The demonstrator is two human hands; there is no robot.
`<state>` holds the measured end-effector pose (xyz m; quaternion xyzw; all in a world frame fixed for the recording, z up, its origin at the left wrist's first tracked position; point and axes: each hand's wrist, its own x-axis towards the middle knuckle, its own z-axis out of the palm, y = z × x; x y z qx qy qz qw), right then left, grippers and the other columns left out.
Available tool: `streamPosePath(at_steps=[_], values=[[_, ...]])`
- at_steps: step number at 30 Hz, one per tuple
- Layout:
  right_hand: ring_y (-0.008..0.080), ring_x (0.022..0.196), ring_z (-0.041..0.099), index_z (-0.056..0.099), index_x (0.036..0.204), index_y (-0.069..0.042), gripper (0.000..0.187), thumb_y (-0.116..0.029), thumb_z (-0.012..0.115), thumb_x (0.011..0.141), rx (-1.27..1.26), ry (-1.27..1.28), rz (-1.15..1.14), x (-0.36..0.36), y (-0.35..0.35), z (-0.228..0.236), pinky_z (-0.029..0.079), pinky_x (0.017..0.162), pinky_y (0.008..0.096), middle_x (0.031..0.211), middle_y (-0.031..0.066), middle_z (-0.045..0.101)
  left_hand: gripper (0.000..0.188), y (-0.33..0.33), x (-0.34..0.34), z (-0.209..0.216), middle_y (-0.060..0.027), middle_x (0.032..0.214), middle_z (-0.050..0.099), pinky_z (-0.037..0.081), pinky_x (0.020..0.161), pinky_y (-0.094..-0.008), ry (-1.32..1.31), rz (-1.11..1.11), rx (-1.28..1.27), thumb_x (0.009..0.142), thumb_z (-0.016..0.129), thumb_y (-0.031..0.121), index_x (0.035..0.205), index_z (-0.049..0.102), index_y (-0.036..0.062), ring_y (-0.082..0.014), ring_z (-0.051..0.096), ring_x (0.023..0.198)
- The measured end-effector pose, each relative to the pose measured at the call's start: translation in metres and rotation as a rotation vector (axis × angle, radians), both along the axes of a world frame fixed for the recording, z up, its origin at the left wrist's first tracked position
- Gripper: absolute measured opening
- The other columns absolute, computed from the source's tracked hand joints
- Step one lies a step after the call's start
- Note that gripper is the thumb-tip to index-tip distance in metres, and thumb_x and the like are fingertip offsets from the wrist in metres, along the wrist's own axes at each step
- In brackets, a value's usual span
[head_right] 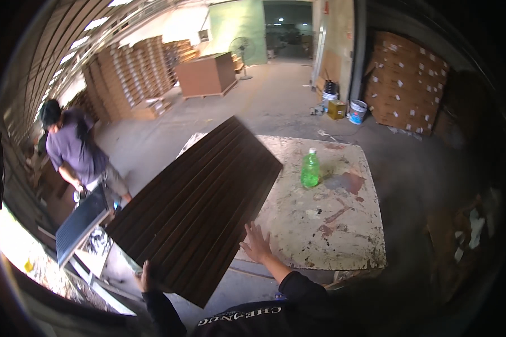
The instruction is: The person wipes a slatted wooden furniture panel with a cloth, applying liquid from a green bottle onto the surface and edges before lifting the panel to wipe the underside.
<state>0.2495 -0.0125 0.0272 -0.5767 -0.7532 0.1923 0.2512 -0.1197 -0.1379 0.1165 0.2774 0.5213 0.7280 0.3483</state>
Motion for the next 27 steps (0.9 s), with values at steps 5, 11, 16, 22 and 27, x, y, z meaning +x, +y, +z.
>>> streamPosePath(at_steps=[5, 11, 16, 22, 27], values=[[0.0362, 0.139, 0.011, 0.012, 0.145, -0.008, 0.089, -0.042, 0.064, 0.080, 0.075, 0.115, -0.077, -0.022, 0.010, 0.036, 0.012, 0.108, 0.0579, 0.150, 0.0186, 0.014, 0.023, -0.030, 0.030, 0.061, -0.0035, 0.085, 0.065, 0.048, 0.070, -0.0278, 0.562, -0.085, 0.043, 0.073, 0.071, 0.003, 0.095, 0.062, -0.0004, -0.0121, 0.060, 0.075], [0.0429, 0.137, 0.010, 0.023, 0.140, 0.003, 0.101, -0.076, 0.036, 0.078, 1.055, 0.268, 0.042, -0.019, 0.036, 0.189, 0.009, 0.110, 0.0533, 0.147, 0.0278, 0.013, 0.030, -0.042, 0.034, 0.030, -0.0118, 0.084, 0.067, 0.049, 0.070, -0.0301, 0.695, -0.140, 0.036, 0.063, 0.075, 0.006, 0.091, 0.065, 0.0012, -0.0217, 0.065, 0.077], [0.0452, 0.125, 0.033, 0.049, 0.119, -0.003, 0.085, -0.075, 0.041, 0.076, 1.027, 0.189, 0.205, -0.039, 0.049, 0.216, 0.019, 0.106, 0.0596, 0.127, 0.0205, 0.045, 0.036, -0.052, 0.039, 0.030, -0.0076, 0.091, 0.067, 0.051, 0.075, -0.0301, 0.553, -0.149, -0.012, 0.066, 0.073, 0.000, 0.101, 0.062, -0.0006, -0.0159, 0.064, 0.084], [0.0431, 0.127, 0.030, 0.051, 0.116, -0.004, 0.081, -0.074, 0.043, 0.077, 1.027, 0.229, 0.187, -0.050, 0.055, 0.210, 0.018, 0.107, 0.0581, 0.127, 0.0195, 0.045, 0.037, -0.047, 0.032, 0.023, -0.0076, 0.094, 0.066, 0.050, 0.073, -0.0287, 0.561, -0.147, 0.009, 0.067, 0.076, 0.002, 0.102, 0.062, -0.0001, -0.0150, 0.063, 0.083], [0.0409, 0.125, 0.034, 0.050, 0.116, -0.003, 0.079, -0.072, 0.041, 0.079, 1.068, 0.236, 0.220, -0.053, 0.052, 0.208, 0.016, 0.108, 0.0579, 0.125, 0.0196, 0.046, 0.043, -0.050, 0.025, 0.010, -0.0077, 0.094, 0.066, 0.050, 0.076, -0.0296, 0.487, -0.210, -0.032, 0.064, 0.079, 0.004, 0.103, 0.061, 0.0005, -0.0148, 0.062, 0.084]])
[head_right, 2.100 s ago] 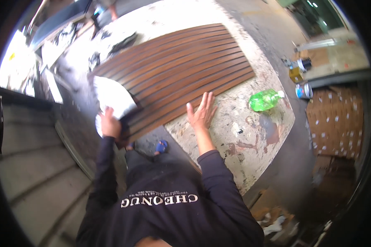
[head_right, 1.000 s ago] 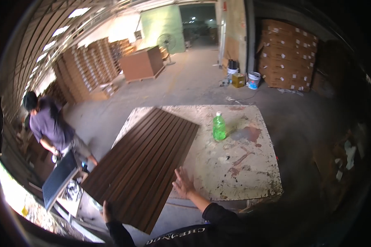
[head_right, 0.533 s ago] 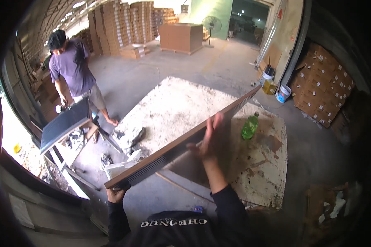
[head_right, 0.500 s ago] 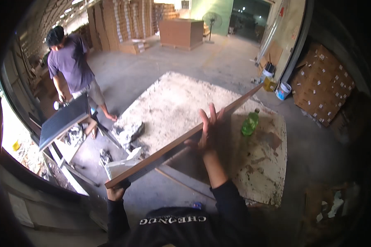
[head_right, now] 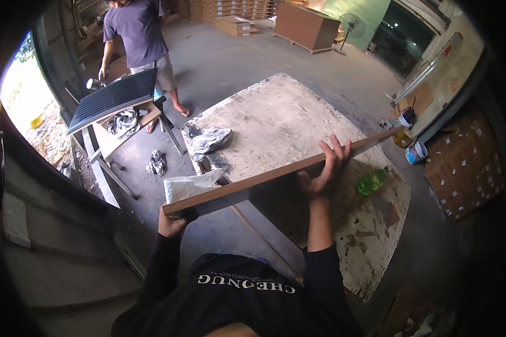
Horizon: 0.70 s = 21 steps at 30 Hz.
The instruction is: The person wipes a slatted wooden furniture panel with a cloth, applying liquid from a green bottle onto the surface and edges before lifting the panel to wipe the underside.
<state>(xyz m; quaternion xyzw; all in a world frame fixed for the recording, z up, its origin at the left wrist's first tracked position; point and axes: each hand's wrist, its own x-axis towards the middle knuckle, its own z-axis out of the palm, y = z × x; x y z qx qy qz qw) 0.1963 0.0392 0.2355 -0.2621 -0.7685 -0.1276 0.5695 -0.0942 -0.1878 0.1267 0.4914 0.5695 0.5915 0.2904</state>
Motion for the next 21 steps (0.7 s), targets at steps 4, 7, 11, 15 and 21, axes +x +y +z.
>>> streamPosePath(at_steps=[4, 7, 11, 15, 21], values=[[0.0406, 0.124, 0.036, 0.051, 0.115, -0.003, 0.079, -0.072, 0.041, 0.079, 0.008, 0.000, -0.021, 0.001, -0.002, -0.003, 0.017, 0.107, 0.0580, 0.124, 0.0195, 0.047, 0.041, 0.001, 0.002, 0.003, -0.0075, 0.096, 0.066, 0.050, 0.076, -0.0298, -0.123, 0.024, 0.015, 0.064, 0.079, 0.004, 0.101, 0.062, 0.0002, -0.0145, 0.062, 0.086], [0.0414, 0.124, 0.036, 0.051, 0.115, -0.003, 0.080, -0.073, 0.042, 0.078, 0.006, -0.011, -0.059, 0.009, -0.002, -0.002, 0.018, 0.107, 0.0580, 0.124, 0.0195, 0.047, 0.040, 0.005, 0.002, -0.002, -0.0077, 0.096, 0.066, 0.050, 0.076, -0.0294, -0.146, 0.020, 0.032, 0.064, 0.078, 0.005, 0.100, 0.062, -0.0001, -0.0143, 0.062, 0.084], [0.0411, 0.129, 0.030, 0.047, 0.120, 0.001, 0.085, -0.074, 0.040, 0.079, -0.042, 0.025, -0.109, 0.013, -0.007, -0.002, 0.016, 0.108, 0.0557, 0.128, 0.0223, 0.045, 0.033, 0.007, 0.004, 0.000, -0.0081, 0.090, 0.066, 0.052, 0.074, -0.0299, -0.373, -0.090, 0.178, 0.069, 0.067, -0.002, 0.101, 0.060, -0.0041, -0.0159, 0.063, 0.082], [0.0460, 0.130, 0.026, 0.048, 0.124, -0.001, 0.091, -0.076, 0.051, 0.071, -0.114, 0.054, -0.068, 0.007, -0.005, -0.012, 0.021, 0.106, 0.0572, 0.134, 0.0209, 0.041, 0.047, -0.006, -0.016, -0.034, -0.0136, 0.099, 0.063, 0.054, 0.077, -0.0357, -0.372, -0.062, 0.133, 0.070, 0.068, 0.005, 0.112, 0.053, -0.0092, -0.0209, 0.062, 0.089], [0.0455, 0.131, 0.025, 0.044, 0.129, -0.003, 0.090, -0.072, 0.055, 0.071, -0.111, 0.114, -0.058, 0.028, -0.003, -0.012, 0.018, 0.108, 0.0547, 0.138, 0.0191, 0.038, 0.057, 0.009, -0.034, -0.072, -0.0134, 0.108, 0.057, 0.048, 0.086, -0.0345, -0.228, -0.016, 0.018, 0.066, 0.070, -0.003, 0.117, 0.043, -0.0018, -0.0206, 0.058, 0.095]])
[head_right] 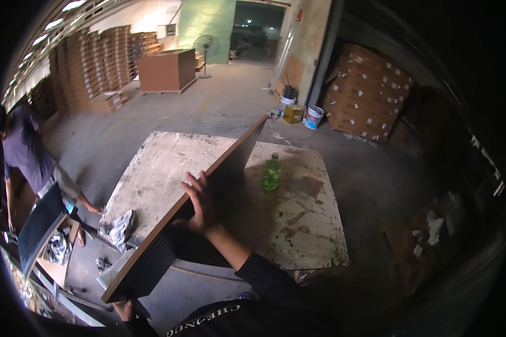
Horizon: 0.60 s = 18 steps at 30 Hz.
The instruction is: The person wipes a slatted wooden furniture panel with a cloth, applying liquid from a green bottle onto the surface and edges before lifting the panel to wipe the underside.
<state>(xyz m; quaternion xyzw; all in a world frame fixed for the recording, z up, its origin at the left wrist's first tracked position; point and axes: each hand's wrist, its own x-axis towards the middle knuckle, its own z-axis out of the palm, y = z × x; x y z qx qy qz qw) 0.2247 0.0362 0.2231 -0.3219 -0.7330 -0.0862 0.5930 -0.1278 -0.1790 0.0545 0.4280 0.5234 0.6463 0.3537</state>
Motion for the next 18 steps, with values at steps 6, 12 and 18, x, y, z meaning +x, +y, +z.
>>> streamPosePath(at_steps=[6, 12, 18], values=[[0.0418, 0.130, 0.030, 0.048, 0.127, -0.006, 0.083, -0.068, 0.057, 0.073, 0.010, -0.054, 0.066, -0.008, 0.011, -0.005, 0.021, 0.107, 0.0545, 0.138, 0.0167, 0.039, 0.059, -0.015, -0.086, -0.078, -0.0191, 0.120, 0.046, 0.042, 0.091, -0.0389, 0.293, 0.079, -0.229, 0.079, 0.061, 0.019, 0.129, 0.036, 0.0000, -0.0277, 0.048, 0.108], [0.0399, 0.127, 0.034, 0.053, 0.120, -0.009, 0.074, -0.065, 0.060, 0.073, 0.003, -0.092, 0.066, 0.023, 0.047, 0.011, 0.025, 0.104, 0.0527, 0.130, 0.0140, 0.046, 0.064, -0.044, -0.009, 0.162, -0.0228, 0.127, 0.045, 0.034, 0.100, -0.0411, 0.534, 0.498, -0.109, 0.084, 0.054, 0.040, 0.131, 0.040, -0.0008, -0.0271, 0.045, 0.116], [0.0352, 0.123, 0.040, 0.057, 0.108, -0.011, 0.066, -0.068, 0.057, 0.073, 0.091, -0.114, 0.019, 0.042, 0.090, 0.027, 0.031, 0.100, 0.0495, 0.119, 0.0107, 0.052, 0.053, -0.014, 0.009, 0.198, -0.0187, 0.108, 0.057, 0.046, 0.087, -0.0371, 0.088, 0.239, 0.468, 0.079, 0.058, 0.013, 0.128, 0.040, -0.0008, -0.0259, 0.058, 0.097]])
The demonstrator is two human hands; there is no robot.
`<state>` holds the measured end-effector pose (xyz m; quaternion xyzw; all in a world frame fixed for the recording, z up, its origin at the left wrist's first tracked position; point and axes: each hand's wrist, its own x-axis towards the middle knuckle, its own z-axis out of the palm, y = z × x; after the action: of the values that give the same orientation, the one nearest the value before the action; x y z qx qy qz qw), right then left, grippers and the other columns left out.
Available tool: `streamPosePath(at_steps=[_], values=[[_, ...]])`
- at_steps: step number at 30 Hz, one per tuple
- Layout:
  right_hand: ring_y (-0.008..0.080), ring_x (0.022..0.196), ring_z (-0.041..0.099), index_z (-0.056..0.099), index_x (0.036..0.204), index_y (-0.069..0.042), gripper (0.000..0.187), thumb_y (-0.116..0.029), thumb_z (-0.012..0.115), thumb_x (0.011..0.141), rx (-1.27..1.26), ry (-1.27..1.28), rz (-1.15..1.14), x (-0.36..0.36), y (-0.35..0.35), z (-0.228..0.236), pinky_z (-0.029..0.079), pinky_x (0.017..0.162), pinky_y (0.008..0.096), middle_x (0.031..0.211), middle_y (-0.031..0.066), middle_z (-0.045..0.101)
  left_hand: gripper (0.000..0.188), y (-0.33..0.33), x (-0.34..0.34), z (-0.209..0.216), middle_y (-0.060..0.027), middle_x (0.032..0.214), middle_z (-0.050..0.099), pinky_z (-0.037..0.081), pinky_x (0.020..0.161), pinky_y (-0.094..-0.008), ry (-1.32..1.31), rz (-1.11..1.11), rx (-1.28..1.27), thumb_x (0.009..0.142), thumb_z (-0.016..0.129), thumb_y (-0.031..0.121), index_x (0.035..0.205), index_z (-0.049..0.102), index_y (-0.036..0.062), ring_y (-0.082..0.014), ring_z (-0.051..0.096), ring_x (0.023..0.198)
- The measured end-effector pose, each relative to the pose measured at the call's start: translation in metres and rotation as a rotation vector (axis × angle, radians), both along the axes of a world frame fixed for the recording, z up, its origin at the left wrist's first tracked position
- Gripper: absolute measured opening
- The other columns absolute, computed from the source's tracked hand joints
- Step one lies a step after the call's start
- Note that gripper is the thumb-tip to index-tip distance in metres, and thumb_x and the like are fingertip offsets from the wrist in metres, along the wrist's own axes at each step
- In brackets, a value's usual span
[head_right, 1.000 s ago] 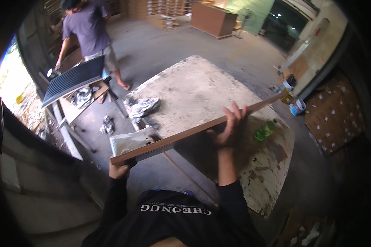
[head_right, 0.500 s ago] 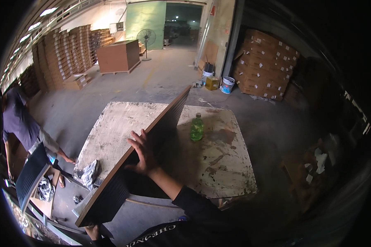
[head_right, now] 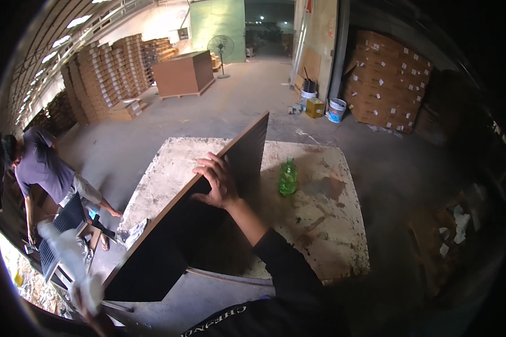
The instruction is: The person wipes a slatted wooden furniture panel with a cloth, applying liquid from a green bottle onto the surface and edges before lifting the panel to wipe the underside.
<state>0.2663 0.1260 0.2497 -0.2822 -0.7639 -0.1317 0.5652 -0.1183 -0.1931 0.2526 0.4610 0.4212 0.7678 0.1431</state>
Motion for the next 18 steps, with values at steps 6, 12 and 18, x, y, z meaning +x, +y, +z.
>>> streamPosePath(at_steps=[6, 12, 18], values=[[0.0392, 0.127, 0.035, 0.055, 0.115, -0.009, 0.067, -0.065, 0.054, 0.078, -0.018, 0.007, 0.028, 0.035, 0.047, -0.006, 0.024, 0.105, 0.0495, 0.128, 0.0175, 0.047, 0.056, 0.053, 0.084, 0.030, -0.0166, 0.105, 0.060, 0.039, 0.084, -0.0417, 1.400, 0.723, -0.500, 0.080, 0.050, 0.031, 0.126, 0.050, -0.0002, -0.0326, 0.057, 0.096], [0.0401, 0.134, 0.021, 0.028, 0.139, -0.002, 0.075, -0.051, 0.049, 0.086, -0.332, 0.889, -0.421, 0.141, 0.193, -0.051, 0.020, 0.107, 0.0500, 0.144, 0.0258, 0.024, 0.064, 0.042, 0.084, 0.025, -0.0173, 0.119, 0.058, 0.040, 0.091, -0.0479, 1.457, 0.772, -0.507, 0.084, 0.047, 0.058, 0.134, 0.047, 0.0176, -0.0367, 0.054, 0.107], [0.0372, 0.112, 0.052, 0.056, 0.119, 0.001, 0.080, -0.064, 0.019, 0.090, -1.126, 1.019, 0.144, 0.185, 0.271, -0.096, 0.038, 0.095, 0.0394, 0.113, 0.0238, 0.060, 0.059, 0.076, 0.147, 0.040, -0.0155, 0.114, 0.058, 0.043, 0.084, -0.0445, 1.647, 0.679, -0.561, 0.078, 0.050, 0.015, 0.137, 0.044, 0.0179, -0.0332, 0.055, 0.102]])
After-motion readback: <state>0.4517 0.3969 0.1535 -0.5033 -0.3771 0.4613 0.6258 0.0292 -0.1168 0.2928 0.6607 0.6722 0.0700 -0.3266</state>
